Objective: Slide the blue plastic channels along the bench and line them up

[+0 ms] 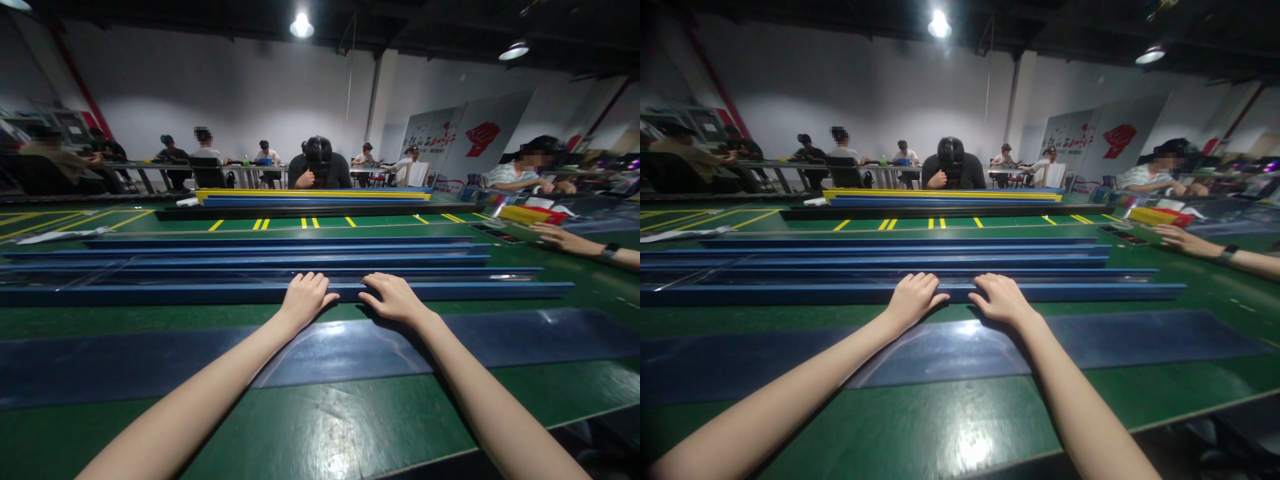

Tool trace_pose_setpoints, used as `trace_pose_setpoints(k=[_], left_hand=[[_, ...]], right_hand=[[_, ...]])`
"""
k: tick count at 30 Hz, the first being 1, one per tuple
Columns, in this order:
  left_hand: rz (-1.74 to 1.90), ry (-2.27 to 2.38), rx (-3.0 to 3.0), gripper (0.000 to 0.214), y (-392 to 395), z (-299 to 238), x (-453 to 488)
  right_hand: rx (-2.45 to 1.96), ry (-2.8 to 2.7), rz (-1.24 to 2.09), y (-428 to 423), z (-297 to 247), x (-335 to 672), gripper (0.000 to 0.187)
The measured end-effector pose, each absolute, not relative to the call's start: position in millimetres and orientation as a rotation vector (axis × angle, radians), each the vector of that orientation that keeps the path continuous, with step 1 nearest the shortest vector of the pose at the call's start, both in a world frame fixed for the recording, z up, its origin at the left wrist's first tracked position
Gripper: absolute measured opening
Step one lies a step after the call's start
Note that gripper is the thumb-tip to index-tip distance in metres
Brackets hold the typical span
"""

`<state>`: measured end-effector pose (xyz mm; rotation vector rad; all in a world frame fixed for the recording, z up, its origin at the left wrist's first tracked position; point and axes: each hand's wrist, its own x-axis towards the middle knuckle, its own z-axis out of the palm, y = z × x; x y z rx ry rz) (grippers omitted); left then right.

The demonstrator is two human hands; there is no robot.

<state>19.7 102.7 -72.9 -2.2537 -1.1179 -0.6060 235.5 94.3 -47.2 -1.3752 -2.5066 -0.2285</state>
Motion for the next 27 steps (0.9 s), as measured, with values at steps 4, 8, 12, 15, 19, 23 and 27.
trace_pose_setpoints(k=[4, 8, 12, 15, 19, 23, 27], left_hand=[[-0.598, -1.127, -2.257, 0.034, 102.0, -72.6, 20.2], [-0.595, -1.132, -2.261, 0.034, 101.7, -71.7, 20.7], [-0.59, -1.136, -2.264, 0.034, 102.0, -71.9, 20.5], [-0.591, -1.136, -2.264, 0.034, 102.3, -72.6, 20.3], [-0.593, -1.133, -2.257, 0.034, 102.4, -72.9, 20.4], [-0.6, -1.132, -2.26, 0.034, 102.7, -72.9, 20.4], [-0.608, -1.132, -2.267, 0.034, 103.2, -73.3, 20.1]], right_hand=[[-1.375, -2.5, -0.195, 95.2, -47.3, 235.8, 0.033], [-1.369, -2.5, -0.182, 94.9, -47.2, 235.7, 0.034], [-1.356, -2.491, -0.193, 93.6, -47.0, 235.4, 0.036], [-1.361, -2.482, -0.2, 93.7, -47.6, 235.7, 0.037], [-1.364, -2.485, -0.208, 94.1, -48.3, 236.1, 0.038], [-1.349, -2.486, -0.231, 93.8, -47.6, 236.0, 0.037], [-1.342, -2.489, -0.259, 93.7, -47.4, 235.8, 0.037]])
